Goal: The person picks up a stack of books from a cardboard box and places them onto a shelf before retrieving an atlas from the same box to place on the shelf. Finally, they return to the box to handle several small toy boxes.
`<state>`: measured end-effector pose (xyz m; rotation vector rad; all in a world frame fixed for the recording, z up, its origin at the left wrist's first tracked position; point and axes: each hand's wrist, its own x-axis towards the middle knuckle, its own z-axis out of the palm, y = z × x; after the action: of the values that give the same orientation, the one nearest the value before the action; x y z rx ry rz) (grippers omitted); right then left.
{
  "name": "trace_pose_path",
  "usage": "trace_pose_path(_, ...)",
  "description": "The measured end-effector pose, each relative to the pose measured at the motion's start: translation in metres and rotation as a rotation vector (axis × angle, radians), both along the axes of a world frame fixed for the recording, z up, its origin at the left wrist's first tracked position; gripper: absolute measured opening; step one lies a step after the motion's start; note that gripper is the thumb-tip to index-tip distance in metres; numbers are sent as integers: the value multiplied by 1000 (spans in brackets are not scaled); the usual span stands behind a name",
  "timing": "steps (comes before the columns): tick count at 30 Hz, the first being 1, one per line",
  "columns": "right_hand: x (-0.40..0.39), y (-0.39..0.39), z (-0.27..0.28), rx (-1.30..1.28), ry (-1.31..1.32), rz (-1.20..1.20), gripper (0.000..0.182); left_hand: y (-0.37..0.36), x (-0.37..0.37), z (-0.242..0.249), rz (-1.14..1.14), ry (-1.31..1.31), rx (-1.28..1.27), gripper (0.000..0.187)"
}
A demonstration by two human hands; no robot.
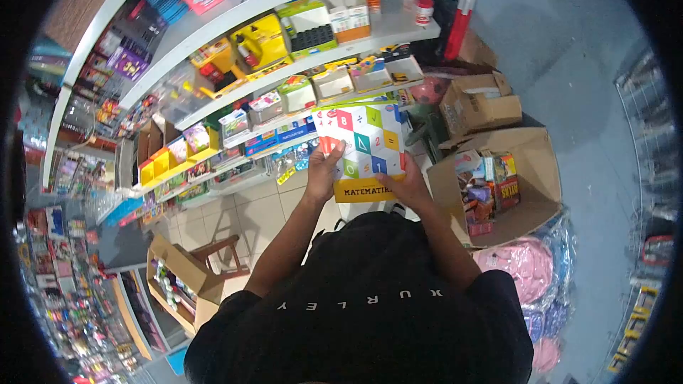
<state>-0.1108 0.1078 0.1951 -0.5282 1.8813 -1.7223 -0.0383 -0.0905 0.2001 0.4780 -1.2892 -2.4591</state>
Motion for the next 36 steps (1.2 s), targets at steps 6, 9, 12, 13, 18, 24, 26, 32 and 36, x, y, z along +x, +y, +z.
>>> trace_pose_path(6,14,-15,-12,30,-44,-45,44,-15,23,2,-7,-107,197,29)
trace_pose_path(9,5,-18,-9,97,-27,-9,42,-16,36,-12,-135,-55,-9,29)
trace_pose_path(12,-10,-20,-17,136,-48,92,39,-14,47,-15,-238,-104,-35,33)
trace_pose_path(13,-12,-23,-19,162,-69,125,40,-13,50,-17,-255,-122,-1,34)
trace_pose_path(18,-4,-30,-21,133,44,193,46,-19,60,-33,-223,-123,160,37)
trace_pose_path(24,-3,-48,-16,4,-142,261,42,-34,59,-29,-112,29,579,60)
trace_pose_path(26,-8,-49,-16,38,-182,254,42,-36,59,-27,-65,12,538,59)
trace_pose_path(32,-20,-48,-6,96,-155,389,41,-45,56,-36,0,-76,378,53)
trace_pose_path(36,-17,-47,10,160,-226,545,43,-48,59,-31,107,-3,404,49)
